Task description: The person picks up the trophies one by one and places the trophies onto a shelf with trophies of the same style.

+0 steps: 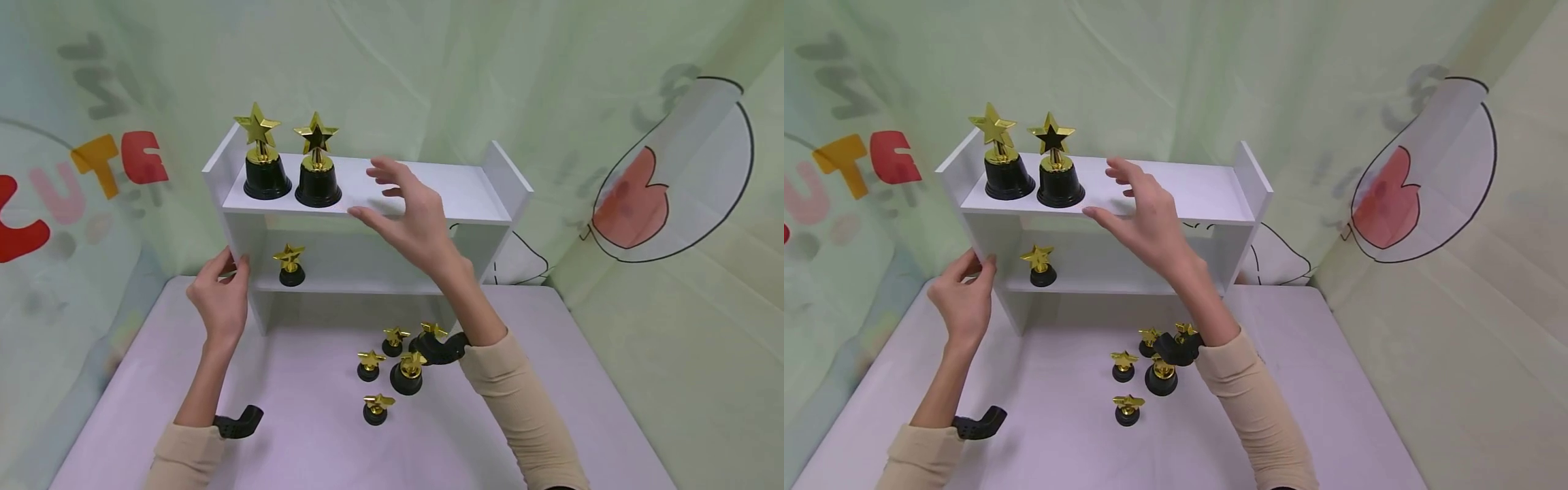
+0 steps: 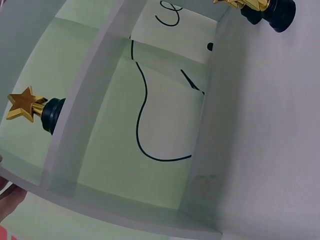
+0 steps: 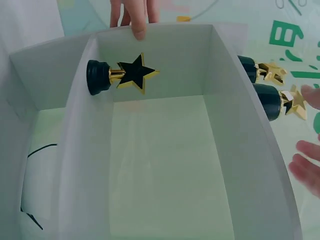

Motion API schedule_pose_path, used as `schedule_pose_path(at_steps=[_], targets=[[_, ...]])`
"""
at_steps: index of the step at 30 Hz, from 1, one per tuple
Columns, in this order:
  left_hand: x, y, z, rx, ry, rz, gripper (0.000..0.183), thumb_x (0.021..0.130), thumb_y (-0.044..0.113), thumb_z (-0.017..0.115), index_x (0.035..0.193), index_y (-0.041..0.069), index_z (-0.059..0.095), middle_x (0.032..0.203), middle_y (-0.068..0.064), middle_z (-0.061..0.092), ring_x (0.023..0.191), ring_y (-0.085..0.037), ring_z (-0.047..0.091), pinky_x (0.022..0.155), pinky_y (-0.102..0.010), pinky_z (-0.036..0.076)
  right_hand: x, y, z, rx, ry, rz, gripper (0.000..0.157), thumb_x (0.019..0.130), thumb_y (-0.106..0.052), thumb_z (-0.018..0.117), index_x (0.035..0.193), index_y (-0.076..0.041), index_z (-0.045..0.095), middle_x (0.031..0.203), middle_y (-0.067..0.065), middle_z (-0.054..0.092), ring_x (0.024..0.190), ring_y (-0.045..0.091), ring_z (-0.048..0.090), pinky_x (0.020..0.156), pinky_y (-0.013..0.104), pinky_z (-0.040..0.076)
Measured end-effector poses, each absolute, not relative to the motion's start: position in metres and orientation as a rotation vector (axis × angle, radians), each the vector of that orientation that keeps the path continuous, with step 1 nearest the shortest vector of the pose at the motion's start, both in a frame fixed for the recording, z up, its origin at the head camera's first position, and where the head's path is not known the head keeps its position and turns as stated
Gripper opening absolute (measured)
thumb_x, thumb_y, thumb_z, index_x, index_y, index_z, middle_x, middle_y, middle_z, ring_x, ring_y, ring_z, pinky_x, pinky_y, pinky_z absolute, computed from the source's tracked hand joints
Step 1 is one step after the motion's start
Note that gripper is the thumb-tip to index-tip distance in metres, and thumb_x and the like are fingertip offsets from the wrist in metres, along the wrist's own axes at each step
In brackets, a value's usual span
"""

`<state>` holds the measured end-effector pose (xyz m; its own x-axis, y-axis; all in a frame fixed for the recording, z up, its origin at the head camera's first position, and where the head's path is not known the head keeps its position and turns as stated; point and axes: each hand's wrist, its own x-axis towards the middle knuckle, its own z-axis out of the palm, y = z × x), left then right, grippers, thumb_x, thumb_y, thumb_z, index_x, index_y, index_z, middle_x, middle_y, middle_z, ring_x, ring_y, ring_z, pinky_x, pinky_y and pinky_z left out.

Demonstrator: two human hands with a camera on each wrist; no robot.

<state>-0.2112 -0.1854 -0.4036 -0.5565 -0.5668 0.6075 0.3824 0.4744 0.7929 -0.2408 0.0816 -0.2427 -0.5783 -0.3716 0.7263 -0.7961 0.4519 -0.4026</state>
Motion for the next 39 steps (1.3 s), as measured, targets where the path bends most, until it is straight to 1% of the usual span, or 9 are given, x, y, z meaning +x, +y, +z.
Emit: schedule_pose_path(at_steps=[8, 12, 17, 23, 28, 31, 35, 37, 39], targets=[[-0.211, -0.186, -0.404, 0.142, -1.769, -1.244, 0.025, 0.088, 0.012, 0.069, 0.112, 0.011, 0.075, 0.091, -0.015, 0.074, 0.074, 0.009, 0.059, 0.07, -0.003, 0.048, -0.219, 0.106, -0.27, 1.053, -1.898, 0.86, 0.045, 0.081, -0.013, 0.079, 0.12, 0.001, 0.062, 0.115, 0.012, 0.068, 0.099, 0.024, 0.066, 0.089, 0.03, 0.054], [-0.211, -0.186, -0.404, 0.146, -1.769, -1.248, 0.025, 0.088, 0.014, 0.069, 0.113, 0.012, 0.074, 0.092, -0.014, 0.074, 0.075, 0.008, 0.059, 0.07, -0.004, 0.048, -0.209, 0.12, -0.293, 1.08, -1.868, 0.87, 0.041, 0.078, -0.008, 0.079, 0.115, 0.002, 0.064, 0.111, 0.013, 0.07, 0.095, 0.025, 0.066, 0.088, 0.029, 0.054], [-0.21, -0.187, -0.403, 0.172, -1.778, -1.25, 0.027, 0.089, 0.016, 0.069, 0.115, 0.012, 0.073, 0.095, -0.012, 0.074, 0.076, 0.007, 0.059, 0.07, -0.005, 0.048, -0.202, 0.132, -0.32, 1.063, -1.911, 0.919, 0.043, 0.074, -0.005, 0.081, 0.114, 0.001, 0.066, 0.109, 0.012, 0.07, 0.096, 0.026, 0.066, 0.087, 0.03, 0.054], [-0.211, -0.186, -0.404, 0.166, -1.77, -1.251, 0.025, 0.088, 0.015, 0.069, 0.113, 0.014, 0.075, 0.094, -0.011, 0.074, 0.076, 0.006, 0.059, 0.07, -0.007, 0.05, -0.195, 0.145, -0.347, 1.022, -1.978, 0.951, 0.045, 0.071, -0.003, 0.082, 0.113, 0.001, 0.067, 0.109, 0.011, 0.071, 0.099, 0.024, 0.067, 0.092, 0.023, 0.052], [-0.212, -0.186, -0.406, 0.173, -1.778, -1.254, 0.025, 0.088, 0.016, 0.069, 0.112, 0.013, 0.075, 0.092, -0.012, 0.074, 0.075, 0.006, 0.059, 0.07, -0.006, 0.049, -0.185, 0.155, -0.369, 1.0, -2.022, 0.941, 0.044, 0.074, -0.01, 0.082, 0.114, 0.0, 0.067, 0.109, 0.01, 0.072, 0.102, 0.024, 0.067, 0.097, 0.019, 0.048], [-0.212, -0.186, -0.406, 0.177, -1.781, -1.256, 0.025, 0.088, 0.016, 0.069, 0.113, 0.013, 0.074, 0.093, -0.012, 0.074, 0.075, 0.006, 0.059, 0.07, -0.006, 0.049, -0.178, 0.162, -0.383, 0.984, -2.086, 0.924, 0.046, 0.075, -0.013, 0.083, 0.116, 0.0, 0.066, 0.111, 0.011, 0.071, 0.104, 0.025, 0.066, 0.099, 0.016, 0.046], [-0.212, -0.187, -0.406, 0.179, -1.786, -1.254, 0.025, 0.088, 0.015, 0.069, 0.113, 0.012, 0.074, 0.092, -0.013, 0.074, 0.075, 0.007, 0.059, 0.07, -0.007, 0.05, -0.169, 0.172, -0.402, 0.953, -2.221, 0.91, 0.055, 0.072, -0.01, 0.084, 0.122, -0.003, 0.063, 0.117, 0.011, 0.069, 0.109, 0.026, 0.064, 0.101, 0.013, 0.043], [-0.213, -0.187, -0.406, 0.18, -1.791, -1.253, 0.026, 0.088, 0.015, 0.068, 0.113, 0.012, 0.074, 0.092, -0.014, 0.073, 0.075, 0.007, 0.058, 0.07, -0.006, 0.049, -0.166, 0.177, -0.411, 0.933, -2.285, 0.882, 0.06, 0.071, -0.011, 0.085, 0.125, -0.005, 0.062, 0.121, 0.01, 0.067, 0.112, 0.025, 0.063, 0.101, 0.016, 0.044], [-0.212, -0.187, -0.405, 0.183, -1.796, -1.252, 0.026, 0.089, 0.016, 0.068, 0.113, 0.011, 0.074, 0.093, -0.014, 0.073, 0.075, 0.008, 0.058, 0.07, -0.005, 0.048, -0.164, 0.18, -0.42, 0.911, -2.335, 0.858, 0.063, 0.07, -0.012, 0.086, 0.127, -0.007, 0.061, 0.124, 0.008, 0.066, 0.115, 0.025, 0.062, 0.099, 0.022, 0.048]])
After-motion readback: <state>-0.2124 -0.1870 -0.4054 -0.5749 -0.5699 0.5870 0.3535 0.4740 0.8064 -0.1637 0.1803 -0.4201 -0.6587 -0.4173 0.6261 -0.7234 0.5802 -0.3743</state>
